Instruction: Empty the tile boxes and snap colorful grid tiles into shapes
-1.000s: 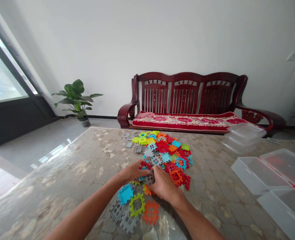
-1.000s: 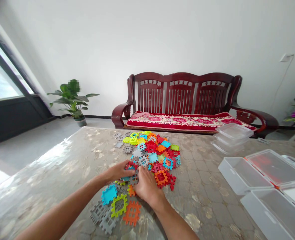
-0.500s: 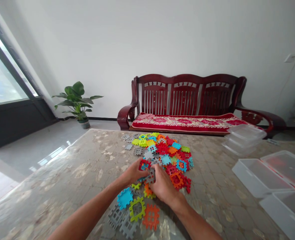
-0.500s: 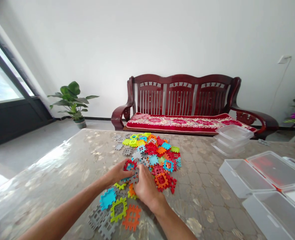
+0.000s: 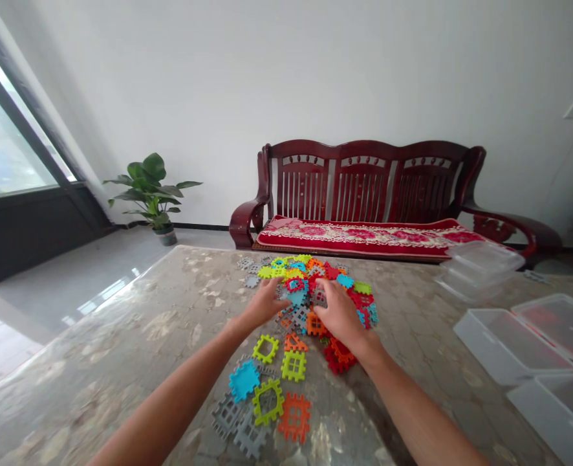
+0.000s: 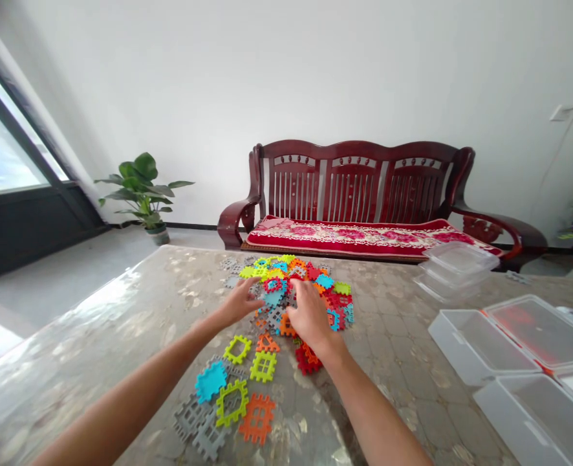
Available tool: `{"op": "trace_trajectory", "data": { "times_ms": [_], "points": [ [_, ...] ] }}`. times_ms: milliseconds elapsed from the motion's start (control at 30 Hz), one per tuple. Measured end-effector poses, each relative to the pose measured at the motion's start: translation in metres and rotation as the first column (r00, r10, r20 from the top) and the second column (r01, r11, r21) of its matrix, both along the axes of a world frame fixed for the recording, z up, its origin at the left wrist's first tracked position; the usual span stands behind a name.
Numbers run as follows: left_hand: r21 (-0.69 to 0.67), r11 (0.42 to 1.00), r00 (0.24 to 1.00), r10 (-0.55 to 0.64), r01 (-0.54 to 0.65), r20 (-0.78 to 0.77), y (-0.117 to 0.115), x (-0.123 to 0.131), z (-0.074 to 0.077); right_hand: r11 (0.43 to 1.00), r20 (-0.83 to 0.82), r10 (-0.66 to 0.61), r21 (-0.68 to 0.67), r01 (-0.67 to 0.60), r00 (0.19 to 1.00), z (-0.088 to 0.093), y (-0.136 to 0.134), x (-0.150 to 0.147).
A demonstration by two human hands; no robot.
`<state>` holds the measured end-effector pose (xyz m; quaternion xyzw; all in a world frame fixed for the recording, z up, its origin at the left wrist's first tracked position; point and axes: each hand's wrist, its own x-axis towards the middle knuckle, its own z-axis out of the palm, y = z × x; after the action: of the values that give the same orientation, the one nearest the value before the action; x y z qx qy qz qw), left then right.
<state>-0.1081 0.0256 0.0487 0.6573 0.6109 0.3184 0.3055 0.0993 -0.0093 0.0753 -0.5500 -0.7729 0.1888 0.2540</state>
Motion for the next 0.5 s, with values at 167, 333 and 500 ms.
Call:
{"op": "trace_trajectory", "data": {
  "times_ms": [167, 333, 500],
  "points": [
    [-0.090, 0.971, 0.908, -0.239, 0.221, -0.345, -0.043, -0.040, 0.000, 0.959, 0.134, 0.272, -0.125, -0.256, 0.953, -0.018, -0.052, -0.012],
    [-0.254, 0.936, 0.763, -0.346, 0.242, -0.546, -0.074, -0.041, 0.005, 0.957, 0.328, 0.266, -0.204, -0.207, 0.907, -0.025, -0.069, -0.026],
    [-0.246, 0.927, 0.707, -0.376, 0.285, -0.599, -0.079, -0.033, 0.003, 0.962, 0.389, 0.261, -0.180, -0.205, 0.883, -0.026, -0.067, -0.028]
  ]
}}
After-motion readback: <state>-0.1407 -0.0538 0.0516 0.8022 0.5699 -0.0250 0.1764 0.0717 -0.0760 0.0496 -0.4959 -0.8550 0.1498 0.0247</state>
